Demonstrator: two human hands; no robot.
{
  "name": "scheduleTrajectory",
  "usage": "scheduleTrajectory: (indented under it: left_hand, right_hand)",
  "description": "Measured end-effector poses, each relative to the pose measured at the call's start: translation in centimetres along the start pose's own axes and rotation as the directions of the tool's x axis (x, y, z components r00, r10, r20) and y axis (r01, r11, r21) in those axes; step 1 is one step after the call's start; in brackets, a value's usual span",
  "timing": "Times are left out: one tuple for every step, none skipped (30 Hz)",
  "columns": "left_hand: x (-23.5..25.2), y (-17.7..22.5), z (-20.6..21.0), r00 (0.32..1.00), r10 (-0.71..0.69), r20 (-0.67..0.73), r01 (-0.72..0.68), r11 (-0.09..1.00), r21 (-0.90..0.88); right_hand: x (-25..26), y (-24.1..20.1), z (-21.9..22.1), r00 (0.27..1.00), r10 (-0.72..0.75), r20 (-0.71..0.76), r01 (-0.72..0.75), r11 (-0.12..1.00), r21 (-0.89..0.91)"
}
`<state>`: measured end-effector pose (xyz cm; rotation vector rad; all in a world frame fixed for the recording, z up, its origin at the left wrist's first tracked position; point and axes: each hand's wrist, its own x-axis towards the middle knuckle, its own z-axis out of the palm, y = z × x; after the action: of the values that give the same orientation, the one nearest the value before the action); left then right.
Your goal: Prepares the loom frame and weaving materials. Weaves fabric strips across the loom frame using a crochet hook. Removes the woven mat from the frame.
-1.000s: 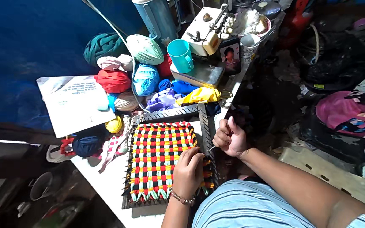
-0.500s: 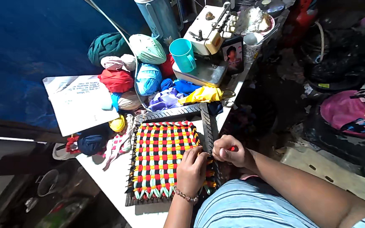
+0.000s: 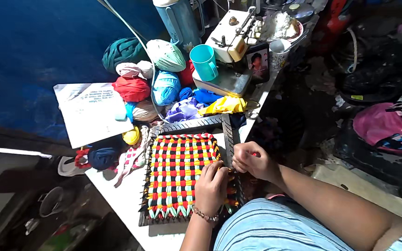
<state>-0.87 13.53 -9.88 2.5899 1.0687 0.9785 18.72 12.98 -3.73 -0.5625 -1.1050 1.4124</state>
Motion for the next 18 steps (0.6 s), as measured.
scheduleTrajectory:
  left_hand:
    - [0.0, 0.0, 0.0, 1.0, 0.0, -0.001, 0.0, 1.0, 0.003]
    - [0.0, 0.0, 0.0, 1.0, 0.0, -0.001, 0.0, 1.0, 0.008]
    - [0.1, 0.0, 0.0, 1.0, 0.001, 0.0, -0.001, 1.0, 0.015]
    - [0.0, 0.1, 0.0, 1.0, -0.001, 0.0, 0.001, 1.0, 0.02]
    - [0.0, 0.1, 0.0, 1.0, -0.003, 0.001, 0.003, 1.0, 0.023]
    - [0.0, 0.1, 0.0, 1.0, -0.006, 0.001, 0.006, 1.0, 0.027]
    - [0.0, 0.2, 0.0, 1.0, -0.007, 0.001, 0.007, 1.0, 0.026]
    - [0.0, 0.1, 0.0, 1.0, -0.006, -0.001, 0.006, 1.0, 0.026]
    - [0.0, 0.1, 0.0, 1.0, -0.004, -0.003, 0.004, 1.0, 0.026]
    - [0.0, 0.1, 0.0, 1.0, -0.002, -0.006, 0.003, 1.0, 0.026]
    - [0.0, 0.1, 0.0, 1.0, 0.0, -0.009, 0.0, 1.0, 0.026]
    - [0.0, 0.1, 0.0, 1.0, 0.001, -0.009, -0.001, 1.0, 0.024]
    - [0.0, 0.1, 0.0, 1.0, 0.001, -0.006, -0.001, 1.0, 0.029]
    - [0.0, 0.1, 0.0, 1.0, 0.003, -0.005, -0.002, 0.999, 0.032]
    - [0.1, 0.2, 0.0, 1.0, 0.005, -0.004, -0.005, 0.999, 0.035]
    - [0.1, 0.2, 0.0, 1.0, 0.008, 0.0, -0.008, 0.999, 0.038]
    - [0.1, 0.2, 0.0, 1.0, 0.013, 0.003, -0.013, 0.999, 0.043]
    - [0.1, 0.2, 0.0, 1.0, 0.018, 0.005, -0.018, 0.999, 0.049]
  right_hand:
    - [-0.4, 0.5, -0.6, 0.999, -0.049, -0.022, 0.05, 0.996, 0.067]
    - [-0.8, 0.9, -1.0, 0.994, -0.066, -0.084, 0.08, 0.983, 0.165]
    - [-1.2, 1.2, -1.2, 0.984, -0.043, -0.175, 0.09, 0.959, 0.27]
    - [-1.5, 1.6, -1.3, 0.961, 0.006, -0.278, 0.099, 0.927, 0.363]
    - [-1.7, 1.8, -1.3, 0.931, 0.059, -0.361, 0.11, 0.896, 0.429]
    - [-1.8, 2.0, -1.2, 0.902, 0.099, -0.419, 0.123, 0.874, 0.47]
    - [-1.8, 2.0, -1.1, 0.876, 0.125, -0.465, 0.137, 0.861, 0.49]
    - [-1.6, 2.1, -0.9, 0.854, 0.145, -0.5, 0.148, 0.853, 0.5]
    - [-1.5, 2.1, -0.7, 0.842, 0.151, -0.519, 0.154, 0.853, 0.498]
    - [-1.5, 2.2, -0.4, 0.842, 0.141, -0.52, 0.156, 0.86, 0.485]
    - [-1.5, 2.3, -0.2, 0.858, 0.113, -0.502, 0.153, 0.875, 0.459]
    - [-1.6, 2.5, -0.1, 0.888, 0.065, -0.455, 0.147, 0.898, 0.414]
    - [-1.7, 2.7, -0.1, 0.924, 0.001, -0.383, 0.145, 0.924, 0.353]
    - [-1.9, 2.9, -0.1, 0.951, -0.065, -0.302, 0.154, 0.947, 0.283]
    - [-2.0, 3.1, -0.2, 0.967, -0.118, -0.226, 0.167, 0.963, 0.211]
    - [-2.1, 3.1, -0.3, 0.973, -0.164, -0.164, 0.187, 0.972, 0.14]
    - [-2.2, 3.0, -0.3, 0.974, -0.2, -0.105, 0.207, 0.976, 0.062]
    - [-2.2, 2.8, -0.4, 0.975, -0.215, -0.05, 0.215, 0.977, -0.006]
